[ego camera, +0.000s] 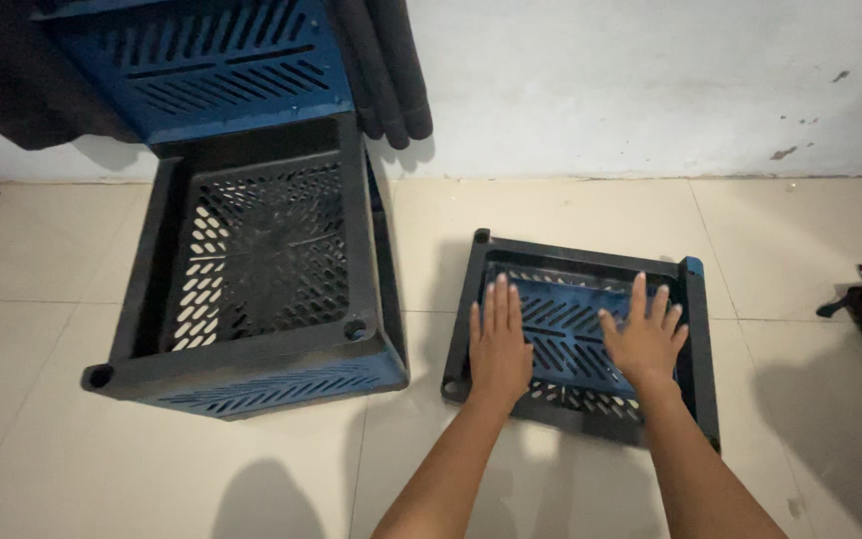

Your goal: The person assembles a stack of plastic crates by inserting blue side panels into black base frames. They handle each crate individually, fitting the panels into place, then lift and stack the completed crates on top of one another.

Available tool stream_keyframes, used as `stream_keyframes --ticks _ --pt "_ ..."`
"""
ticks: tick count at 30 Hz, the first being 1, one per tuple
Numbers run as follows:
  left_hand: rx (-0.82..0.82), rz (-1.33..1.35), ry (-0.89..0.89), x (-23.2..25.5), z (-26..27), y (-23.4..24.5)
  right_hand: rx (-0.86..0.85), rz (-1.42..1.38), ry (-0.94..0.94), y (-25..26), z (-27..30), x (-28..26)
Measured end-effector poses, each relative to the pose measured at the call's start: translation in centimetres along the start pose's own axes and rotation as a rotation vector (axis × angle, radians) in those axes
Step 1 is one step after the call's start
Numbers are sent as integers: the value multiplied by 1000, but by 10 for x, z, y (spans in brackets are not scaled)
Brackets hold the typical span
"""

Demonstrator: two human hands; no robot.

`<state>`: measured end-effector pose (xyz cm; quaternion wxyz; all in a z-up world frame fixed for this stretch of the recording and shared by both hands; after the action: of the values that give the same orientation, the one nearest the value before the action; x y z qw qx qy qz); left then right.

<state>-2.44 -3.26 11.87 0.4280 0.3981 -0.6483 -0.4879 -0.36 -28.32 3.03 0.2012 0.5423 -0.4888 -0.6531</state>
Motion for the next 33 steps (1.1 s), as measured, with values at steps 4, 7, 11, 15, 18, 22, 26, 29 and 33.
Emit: stream_keyframes --ticks 4,7,11,15,18,22,26,29,33 --pt "179 -479 -55 -5 -19 53 118 47 135 36 15 -50" --pt "272 -604 25 -26 -39 99 129 34 219 51 15 -86" --pt "400 -698 139 -93 -47 149 101 21 306 57 16 -135" --pt "235 -502 472 -147 -41 159 14 -81 298 58 27 -191" --pt "-153 132 533 -168 -34 145 -83 -162 336 62 40 -231" --pt "-151 13 342 -178 -8 148 -144 -214 380 62 57 -268" --pt "-134 -4 99 -191 50 166 -107 -356 504 54 58 -288" --pt "-241 18 -69 -219 90 198 -58 -547 661 52 56 -297" --pt "-381 41 -208 -271 137 241 14 -762 538 50 60 -308"
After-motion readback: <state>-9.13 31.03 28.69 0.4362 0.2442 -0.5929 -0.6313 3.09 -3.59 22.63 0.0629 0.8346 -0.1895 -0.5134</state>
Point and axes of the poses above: each hand's wrist, its own z-axis away from the middle knuckle, its own y-axis out of the back of the hand, x = y × z, the point moved 3 cm from there along -z, towards the middle knuckle, and after that the axes turned 10 degrees about -z, right-handed, at the moved point
